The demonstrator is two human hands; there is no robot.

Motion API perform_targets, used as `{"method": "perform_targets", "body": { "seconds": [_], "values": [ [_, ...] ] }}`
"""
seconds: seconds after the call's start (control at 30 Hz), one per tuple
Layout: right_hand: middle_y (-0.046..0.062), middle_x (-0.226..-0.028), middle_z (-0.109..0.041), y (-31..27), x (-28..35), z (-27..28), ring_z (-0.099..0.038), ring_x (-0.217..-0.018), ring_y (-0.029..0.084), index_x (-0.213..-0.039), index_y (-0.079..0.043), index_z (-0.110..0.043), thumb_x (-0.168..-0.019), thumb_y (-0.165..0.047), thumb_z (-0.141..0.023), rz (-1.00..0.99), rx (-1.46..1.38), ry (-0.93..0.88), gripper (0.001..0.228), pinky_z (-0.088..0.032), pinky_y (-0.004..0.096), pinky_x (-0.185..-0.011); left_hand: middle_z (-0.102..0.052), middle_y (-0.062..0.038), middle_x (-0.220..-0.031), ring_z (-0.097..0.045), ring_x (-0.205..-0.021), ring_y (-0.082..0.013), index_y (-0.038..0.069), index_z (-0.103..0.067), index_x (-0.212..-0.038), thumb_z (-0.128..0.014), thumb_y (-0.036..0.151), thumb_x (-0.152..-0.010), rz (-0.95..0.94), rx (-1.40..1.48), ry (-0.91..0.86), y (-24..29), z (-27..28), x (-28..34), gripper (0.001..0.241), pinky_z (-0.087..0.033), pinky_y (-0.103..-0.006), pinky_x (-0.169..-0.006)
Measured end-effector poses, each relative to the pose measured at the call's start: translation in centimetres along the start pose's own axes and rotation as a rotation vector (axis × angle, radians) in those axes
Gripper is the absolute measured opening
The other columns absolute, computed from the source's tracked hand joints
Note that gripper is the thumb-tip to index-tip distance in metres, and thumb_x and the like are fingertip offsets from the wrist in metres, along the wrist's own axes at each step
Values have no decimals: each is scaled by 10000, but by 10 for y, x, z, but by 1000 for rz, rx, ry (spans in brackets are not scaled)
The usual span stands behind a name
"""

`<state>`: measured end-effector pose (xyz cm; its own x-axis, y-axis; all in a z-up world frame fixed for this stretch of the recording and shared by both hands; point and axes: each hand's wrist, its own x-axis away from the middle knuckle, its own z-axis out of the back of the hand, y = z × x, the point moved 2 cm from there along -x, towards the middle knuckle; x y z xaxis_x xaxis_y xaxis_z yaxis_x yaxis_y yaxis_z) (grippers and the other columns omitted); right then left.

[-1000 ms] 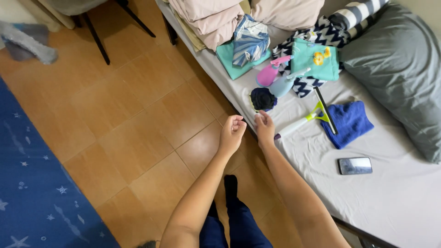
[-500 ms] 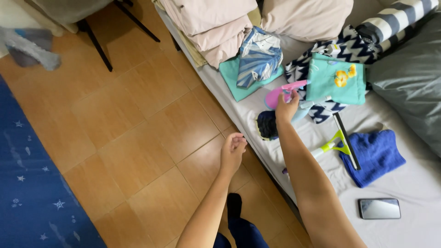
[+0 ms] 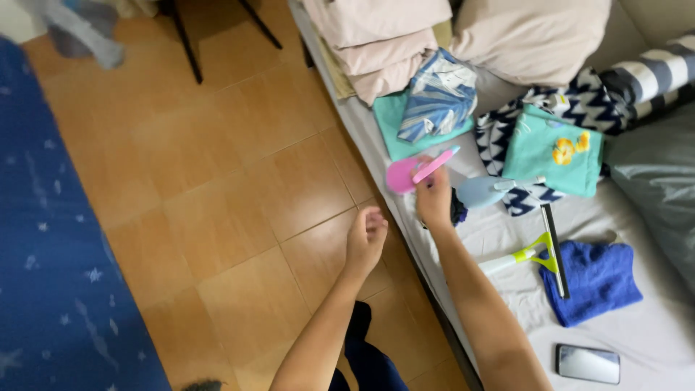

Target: The person mops the tiled floor using a spray bottle and a flat mop, then sweeps the floor with a broom and dustpan. The person moves around the room, cleaning near a bed and a blue mat.

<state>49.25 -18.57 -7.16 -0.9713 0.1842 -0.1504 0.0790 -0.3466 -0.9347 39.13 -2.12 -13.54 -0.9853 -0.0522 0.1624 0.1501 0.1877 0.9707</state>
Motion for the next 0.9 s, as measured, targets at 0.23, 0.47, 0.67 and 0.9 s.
{"method": "perform_targets", "body": {
  "seconds": [0.23, 0.47, 0.67, 0.9],
  "values": [
    [82, -1205, -578, -81, 83, -71, -615, -1112, 177, -1206, -33, -622, -941, -67, -679, -24, -279, -439, 272, -535, 327, -954, -527, -221, -1406, -519, -1303, -393, 18, -472, -1445, -787, 35, -826, -497, -638, 266, 131, 63, 36, 695, -464, -474, -1085],
    [80, -1229, -544, -161, 150, -124, -612, -1113, 213, -1218, -45, -673, -944, -95, -701, 80, -190, -725, 280, -536, 350, -970, -566, -192, -1357, -510, -1293, -433, 49, -497, -1380, -824, 74, -686, -406, -768, 376, 144, 140, 104, 768, -395, -525, -1088],
    [45, -1190, -508, -201, 210, -151, -603, -1016, 152, -1198, -59, -672, -938, -134, -696, -8, -235, -856, 272, -542, 307, -871, -659, -144, -1198, -584, -1158, -398, 96, -600, -1247, -806, 104, -699, -405, -654, 476, 177, 176, 174, 585, -441, -505, -1007],
    [43, -1103, -546, -244, 297, -162, -599, -949, 119, -1160, -12, -704, -920, -163, -753, 128, -246, -800, 288, -522, 271, -807, -664, -161, -1182, -604, -1143, -395, 63, -615, -1212, -697, 96, -868, -544, -639, 572, 187, 211, 264, 354, -431, -506, -1017]
  ]
}}
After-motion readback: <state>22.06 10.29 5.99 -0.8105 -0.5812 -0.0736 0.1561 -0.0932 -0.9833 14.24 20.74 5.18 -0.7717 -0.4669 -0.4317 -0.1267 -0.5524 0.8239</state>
